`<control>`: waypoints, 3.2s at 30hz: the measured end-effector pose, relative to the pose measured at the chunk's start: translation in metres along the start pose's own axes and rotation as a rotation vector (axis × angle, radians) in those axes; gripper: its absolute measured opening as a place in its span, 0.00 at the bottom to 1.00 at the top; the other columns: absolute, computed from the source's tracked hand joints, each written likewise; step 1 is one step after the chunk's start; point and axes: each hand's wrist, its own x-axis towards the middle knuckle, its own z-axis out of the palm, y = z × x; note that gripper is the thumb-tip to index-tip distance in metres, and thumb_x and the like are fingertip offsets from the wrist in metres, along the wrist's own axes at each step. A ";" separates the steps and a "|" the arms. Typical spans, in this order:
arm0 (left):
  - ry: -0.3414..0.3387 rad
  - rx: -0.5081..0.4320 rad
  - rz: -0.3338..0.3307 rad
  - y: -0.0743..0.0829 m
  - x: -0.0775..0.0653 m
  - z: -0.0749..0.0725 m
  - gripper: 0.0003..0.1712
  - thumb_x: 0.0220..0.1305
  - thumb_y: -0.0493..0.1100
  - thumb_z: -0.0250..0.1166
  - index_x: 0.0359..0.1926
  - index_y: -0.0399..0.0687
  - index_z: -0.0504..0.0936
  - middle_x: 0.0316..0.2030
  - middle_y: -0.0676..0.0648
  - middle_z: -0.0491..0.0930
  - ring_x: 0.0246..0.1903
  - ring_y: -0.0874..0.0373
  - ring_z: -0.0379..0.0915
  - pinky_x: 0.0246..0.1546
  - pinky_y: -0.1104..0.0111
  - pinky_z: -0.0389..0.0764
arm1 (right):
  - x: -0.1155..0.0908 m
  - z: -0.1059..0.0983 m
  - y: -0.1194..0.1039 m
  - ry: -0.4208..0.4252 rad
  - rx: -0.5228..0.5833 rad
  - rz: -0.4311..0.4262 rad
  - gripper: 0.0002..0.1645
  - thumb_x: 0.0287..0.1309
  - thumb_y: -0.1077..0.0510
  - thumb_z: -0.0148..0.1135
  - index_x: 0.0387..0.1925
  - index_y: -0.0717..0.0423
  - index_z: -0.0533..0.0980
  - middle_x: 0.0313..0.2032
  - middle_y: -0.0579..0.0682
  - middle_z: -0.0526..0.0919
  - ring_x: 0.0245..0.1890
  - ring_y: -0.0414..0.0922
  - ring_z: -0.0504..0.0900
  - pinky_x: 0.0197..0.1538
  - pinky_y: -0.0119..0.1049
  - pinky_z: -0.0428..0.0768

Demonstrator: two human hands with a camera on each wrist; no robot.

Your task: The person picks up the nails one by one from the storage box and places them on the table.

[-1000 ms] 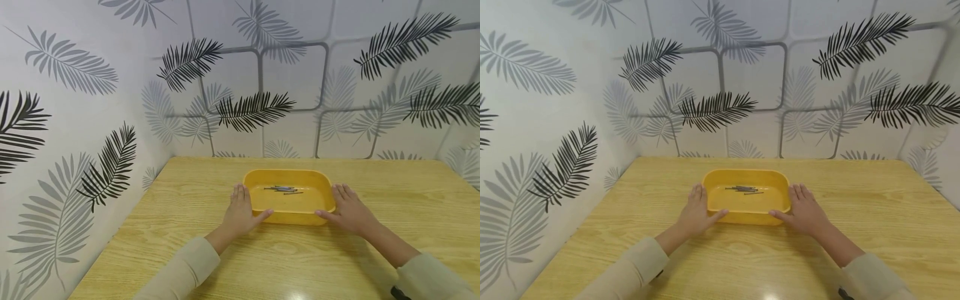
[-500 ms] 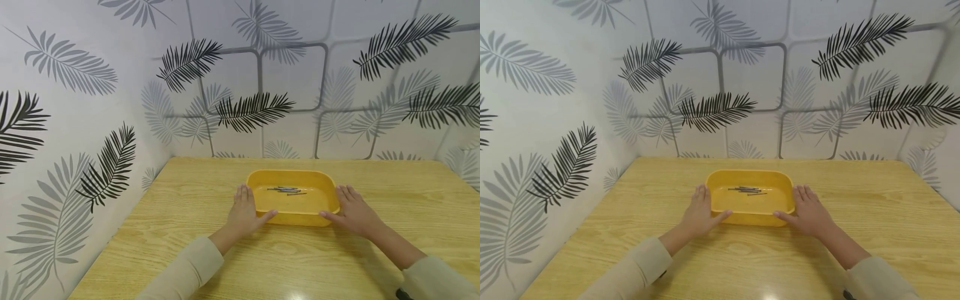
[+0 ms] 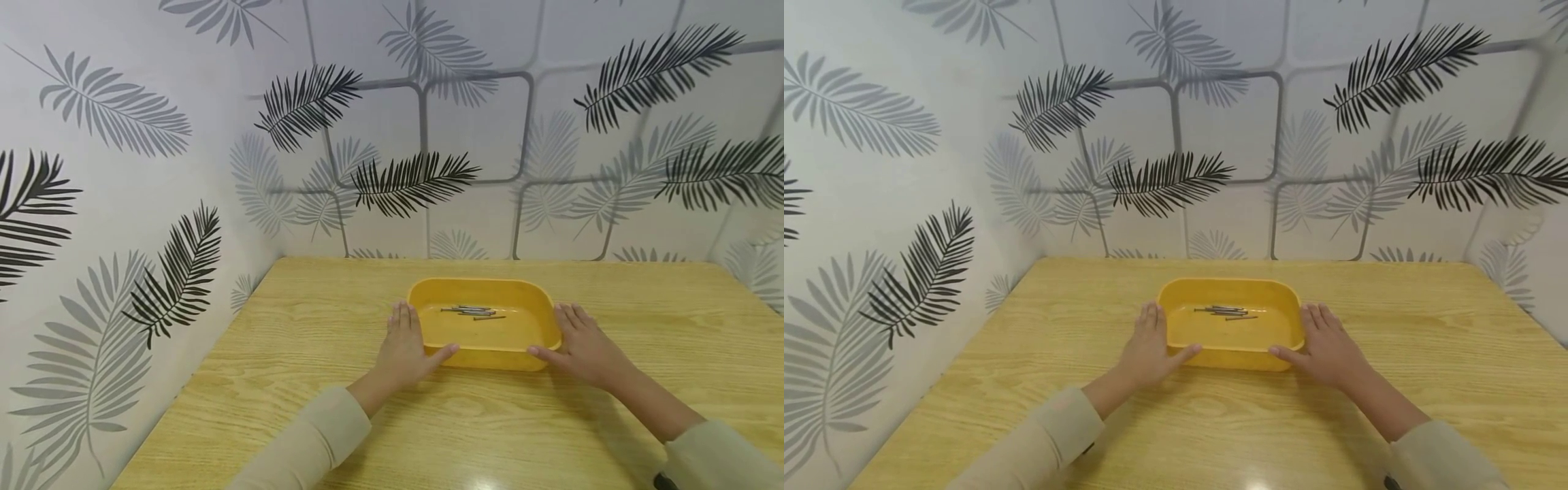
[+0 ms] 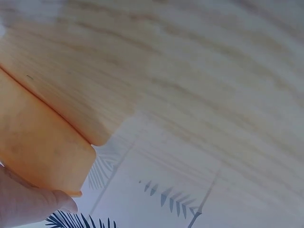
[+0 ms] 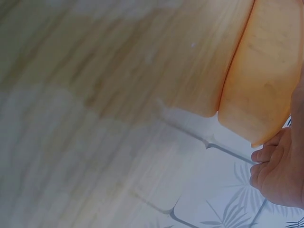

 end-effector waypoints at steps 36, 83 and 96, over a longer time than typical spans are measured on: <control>-0.007 0.042 0.013 0.023 0.009 0.009 0.61 0.58 0.77 0.41 0.69 0.28 0.43 0.70 0.31 0.38 0.71 0.40 0.34 0.70 0.54 0.47 | -0.012 -0.008 0.022 0.003 0.022 0.004 0.57 0.57 0.35 0.54 0.63 0.81 0.49 0.64 0.79 0.50 0.64 0.74 0.47 0.64 0.65 0.49; -0.038 0.068 -0.017 0.034 0.006 0.007 0.61 0.56 0.79 0.38 0.69 0.30 0.43 0.71 0.33 0.37 0.72 0.43 0.32 0.71 0.56 0.45 | -0.015 -0.015 0.030 -0.049 0.020 0.011 0.57 0.57 0.36 0.55 0.64 0.81 0.48 0.64 0.78 0.50 0.65 0.73 0.46 0.63 0.65 0.50; -0.011 0.077 -0.003 0.034 0.005 0.011 0.61 0.56 0.79 0.39 0.69 0.29 0.45 0.70 0.31 0.40 0.71 0.42 0.35 0.70 0.55 0.47 | -0.017 -0.015 0.030 -0.043 0.006 0.007 0.57 0.57 0.36 0.55 0.63 0.80 0.49 0.64 0.78 0.51 0.65 0.73 0.47 0.63 0.65 0.51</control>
